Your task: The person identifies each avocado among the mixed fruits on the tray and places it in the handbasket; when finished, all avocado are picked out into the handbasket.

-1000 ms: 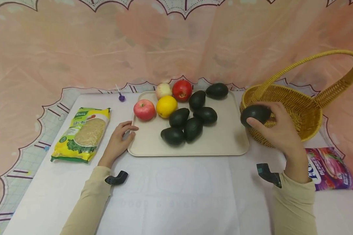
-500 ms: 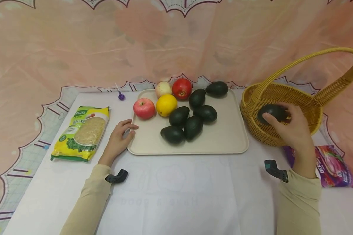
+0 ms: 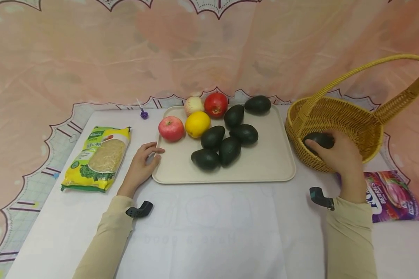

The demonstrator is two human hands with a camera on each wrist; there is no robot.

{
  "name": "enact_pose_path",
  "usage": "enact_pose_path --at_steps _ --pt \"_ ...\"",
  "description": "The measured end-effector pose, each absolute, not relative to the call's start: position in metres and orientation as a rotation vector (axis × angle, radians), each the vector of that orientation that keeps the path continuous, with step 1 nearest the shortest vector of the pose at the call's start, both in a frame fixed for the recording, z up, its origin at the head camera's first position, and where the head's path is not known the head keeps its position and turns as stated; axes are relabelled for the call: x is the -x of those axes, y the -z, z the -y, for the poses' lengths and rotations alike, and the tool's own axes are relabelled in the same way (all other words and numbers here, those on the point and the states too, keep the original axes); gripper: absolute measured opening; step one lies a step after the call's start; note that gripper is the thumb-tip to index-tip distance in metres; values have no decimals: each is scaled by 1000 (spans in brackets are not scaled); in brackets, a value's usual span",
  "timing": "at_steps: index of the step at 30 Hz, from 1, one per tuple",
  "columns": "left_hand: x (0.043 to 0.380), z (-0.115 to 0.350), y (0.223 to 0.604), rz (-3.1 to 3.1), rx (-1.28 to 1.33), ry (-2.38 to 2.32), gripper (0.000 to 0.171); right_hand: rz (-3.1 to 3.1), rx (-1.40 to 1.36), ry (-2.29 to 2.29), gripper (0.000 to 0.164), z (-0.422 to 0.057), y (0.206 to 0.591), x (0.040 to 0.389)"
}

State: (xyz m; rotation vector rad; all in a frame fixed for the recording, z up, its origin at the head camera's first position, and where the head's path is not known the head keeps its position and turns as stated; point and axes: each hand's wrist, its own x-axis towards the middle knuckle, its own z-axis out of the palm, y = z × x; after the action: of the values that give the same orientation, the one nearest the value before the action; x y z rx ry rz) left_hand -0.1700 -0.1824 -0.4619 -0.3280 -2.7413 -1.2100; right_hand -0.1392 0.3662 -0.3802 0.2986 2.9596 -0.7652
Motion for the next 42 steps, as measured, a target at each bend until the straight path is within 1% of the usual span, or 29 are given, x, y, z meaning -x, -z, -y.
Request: enact_pose_path --at_steps 6,11,14,20,29,33,36,42 --pt "172 182 462 2744 328 1204 18 -2892 -314 643 95 -366 379 141" --pt "171 182 463 2746 320 1196 17 -2862 -281 624 94 -366 377 142" --pt "171 182 464 2744 324 1195 17 -2873 -240 660 90 -366 376 142" --pt "170 183 463 2740 320 1202 17 -2922 -147 839 77 -365 373 138" --pt "171 184 466 2736 328 1208 17 -2950 -131 954 68 -356 359 130" --pt "171 183 466 2735 328 1211 16 -3005 -130 942 60 -351 353 126" --pt "171 183 465 2735 326 1208 16 -3072 -101 951 49 -345 349 124" --pt "170 183 465 2736 323 1202 16 -3181 78 1070 28 -327 349 124"
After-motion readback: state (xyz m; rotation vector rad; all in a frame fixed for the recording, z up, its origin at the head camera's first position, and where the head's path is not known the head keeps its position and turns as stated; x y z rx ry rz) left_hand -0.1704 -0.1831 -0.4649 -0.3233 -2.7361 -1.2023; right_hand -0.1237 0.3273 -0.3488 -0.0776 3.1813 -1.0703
